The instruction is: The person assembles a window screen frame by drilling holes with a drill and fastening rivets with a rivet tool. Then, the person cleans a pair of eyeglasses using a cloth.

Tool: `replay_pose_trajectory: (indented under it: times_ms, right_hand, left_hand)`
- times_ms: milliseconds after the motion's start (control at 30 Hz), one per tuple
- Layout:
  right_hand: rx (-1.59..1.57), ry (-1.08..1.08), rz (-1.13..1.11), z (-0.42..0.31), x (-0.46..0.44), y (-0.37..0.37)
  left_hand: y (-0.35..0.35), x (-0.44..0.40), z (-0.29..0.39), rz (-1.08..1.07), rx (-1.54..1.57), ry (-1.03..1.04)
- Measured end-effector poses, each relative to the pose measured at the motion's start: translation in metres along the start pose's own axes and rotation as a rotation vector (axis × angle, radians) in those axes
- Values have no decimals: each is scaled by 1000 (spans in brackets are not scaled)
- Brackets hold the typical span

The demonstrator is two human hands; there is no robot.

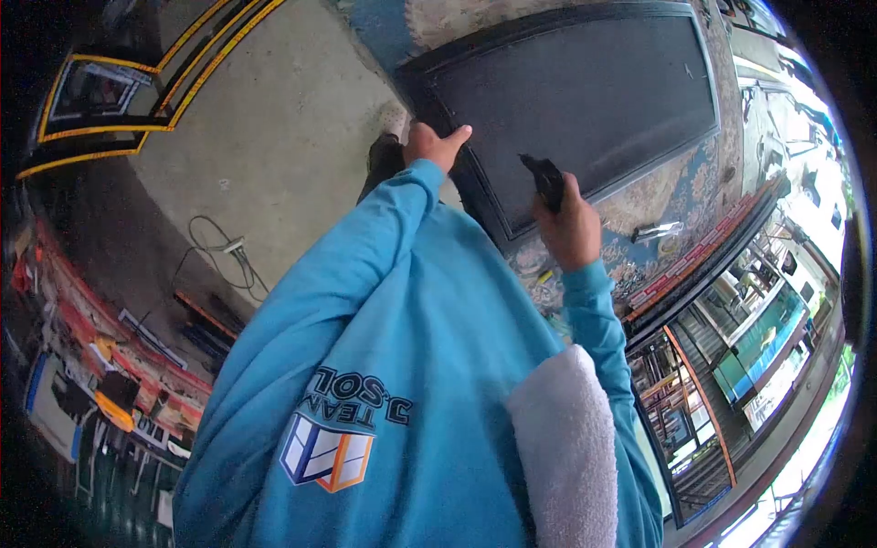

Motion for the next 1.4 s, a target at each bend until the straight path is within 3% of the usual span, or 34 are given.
replay_pose_trajectory:
  times_ms: [67, 133, 200, 333, 400, 500, 600, 700, 767, 900, 933, 967, 1000, 1067, 1100, 1167, 1200, 1267, 1300, 1333, 1400]
  right_hand:
    - [74, 16, 30, 21, 1, -15]
    - [-59, 85, 185, 61, 12, -17]
    - [-100, 156, 186, 114, 19, -14]
    - [-23, 413, 381, 212, 41, -26]
    - [252, 642, 266, 246, 46, -41]
    - [441, 811, 134, 308, 44, -40]
    - [379, 815, 99, 355, 45, -26]
    - [359, 775, 219, 369, 51, 0]
    - [325, 804, 326, 369, 77, 11]
    - [179, 925, 493, 345, 166, 33]
    - [171, 986, 529, 334, 203, 44]
    - [158, 1003, 531, 357, 235, 75]
    - [-54, 1067, 445, 337, 260, 85]
    - [-626, 1036, 460, 378, 302, 176]
    - [-646, 1030, 446, 376, 304, 200]
    - [-259, 1090, 586, 370, 310, 219]
    - [-269, 1082, 580, 361, 299, 211]
    - [-89, 1386, 481, 341, 280, 186]
    - [-99, 1423, 578, 339, 278, 183]
    - [-108, 1431, 576, 346, 284, 186]
    - [-571, 1149, 901, 355, 298, 185]
  left_hand:
    - [2, -6, -7, -1, 46, 22]
    - [5, -8, -10, 19, 66, 85]
    - [7, -17, -12, -24, -37, 19]
    - [24, -48, -38, 45, 5, 190]
    - [17, -46, -33, 9, 6, 245]
    - [-5, -10, 4, -52, -35, 141]
    - [12, -56, -33, -4, -15, 126]
    - [2, -55, -31, 26, -112, 116]
    - [5, -54, -29, -187, 57, 26]
    - [0, -17, -4, -166, 199, 49]
    - [15, -76, -48, -137, 146, 101]
    - [15, -78, -50, -139, 147, 142]
    - [16, -76, -48, -88, 98, 130]
    - [16, -71, -46, -87, 123, 157]
    - [12, -64, -38, -85, 99, 138]
    - [11, -58, -36, -69, 46, 112]
    - [12, -63, -39, -50, 22, 110]
    - [9, -59, -34, -77, 30, 90]
    - [8, -56, -33, -122, 36, 67]
    - [8, -58, -34, -123, 26, 72]
    - [10, -62, -37, -95, -16, 44]
Point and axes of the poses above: each hand's wrist, its own x-axis away from the middle knuckle, its own y-axis out of the palm, z = x × y, the point moved 3 cm from there along -x, towards the middle knuckle, and after that the axes turned 2 degrees about y, right-handed, at the moved point
